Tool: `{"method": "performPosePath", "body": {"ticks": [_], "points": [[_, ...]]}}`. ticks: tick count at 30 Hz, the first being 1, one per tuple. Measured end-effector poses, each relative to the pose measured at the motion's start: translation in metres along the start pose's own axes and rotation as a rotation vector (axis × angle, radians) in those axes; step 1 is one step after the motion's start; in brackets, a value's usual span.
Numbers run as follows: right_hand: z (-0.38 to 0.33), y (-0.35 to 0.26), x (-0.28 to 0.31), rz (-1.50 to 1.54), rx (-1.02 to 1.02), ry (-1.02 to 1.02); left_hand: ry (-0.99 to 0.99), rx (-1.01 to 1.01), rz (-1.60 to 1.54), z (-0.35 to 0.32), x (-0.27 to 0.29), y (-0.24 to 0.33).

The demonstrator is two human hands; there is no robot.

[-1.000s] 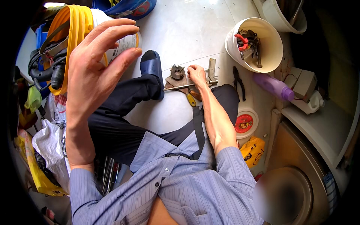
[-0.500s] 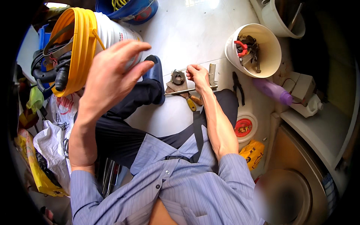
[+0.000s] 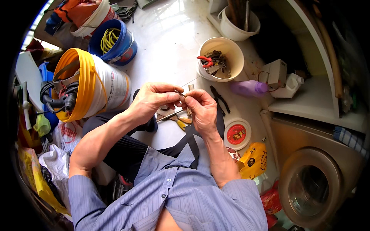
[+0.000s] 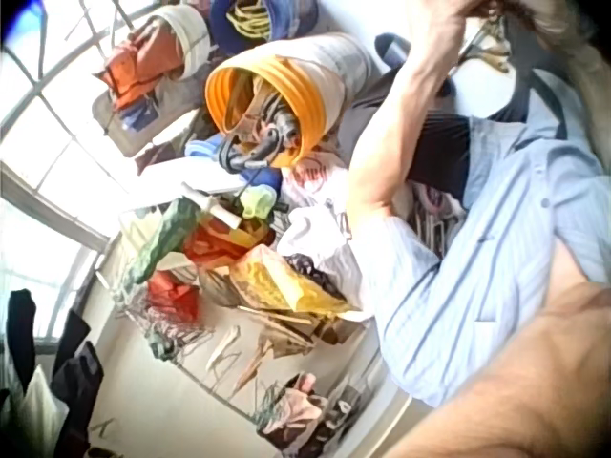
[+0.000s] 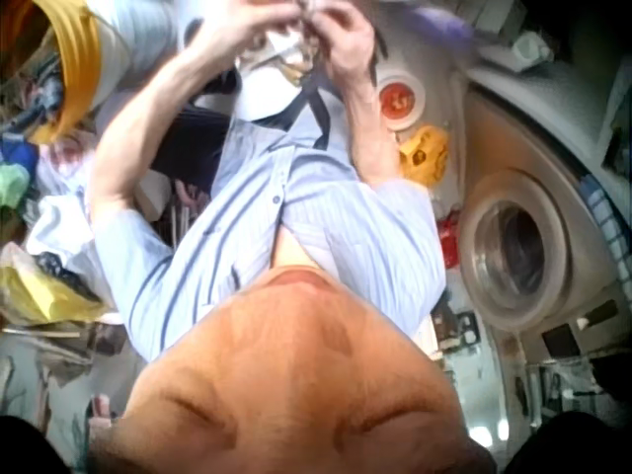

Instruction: The person disassembles a faucet by hand and using pliers, removing internal components and a small spring.

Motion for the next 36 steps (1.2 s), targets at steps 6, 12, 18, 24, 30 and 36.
{"method": "performPosePath", "body": {"ticks": [6, 12, 18, 24, 30, 36], "points": [[-0.021, -0.039, -0.002, -0.331, 0.141, -0.031, -0.151, 0.057, -0.129, 0.015, -0.024, -0.008], [-0.024, -0.058, -0.002, -0.637, 0.275, -0.001, -0.172, 0.052, -0.126, 0.023, -0.037, -0.010], [-0.020, -0.057, 0.001, -0.596, 0.259, 0.018, -0.169, 0.056, -0.096, 0.027, -0.039, -0.005], [-0.017, -0.083, -0.013, -1.031, 0.412, -0.027, -0.013, -0.063, 0.133, 0.020, -0.051, 0.003], [-0.011, -0.137, -0.027, -1.327, 0.782, -0.079, -0.053, -0.245, 0.179, 0.028, -0.073, 0.026], [-0.029, -0.193, -0.028, -1.527, 1.004, -0.108, -0.331, -0.422, 0.190, 0.031, -0.117, 0.047]]}}
Point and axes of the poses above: each hand's wrist, its own z-axis towards the middle knuckle, its own x-axis out of the back of the hand, y = z × x, the point moved 3 cm from there along z, towards the middle knuckle, and after that the axes turned 14 degrees about x, right-handed, at the moved point
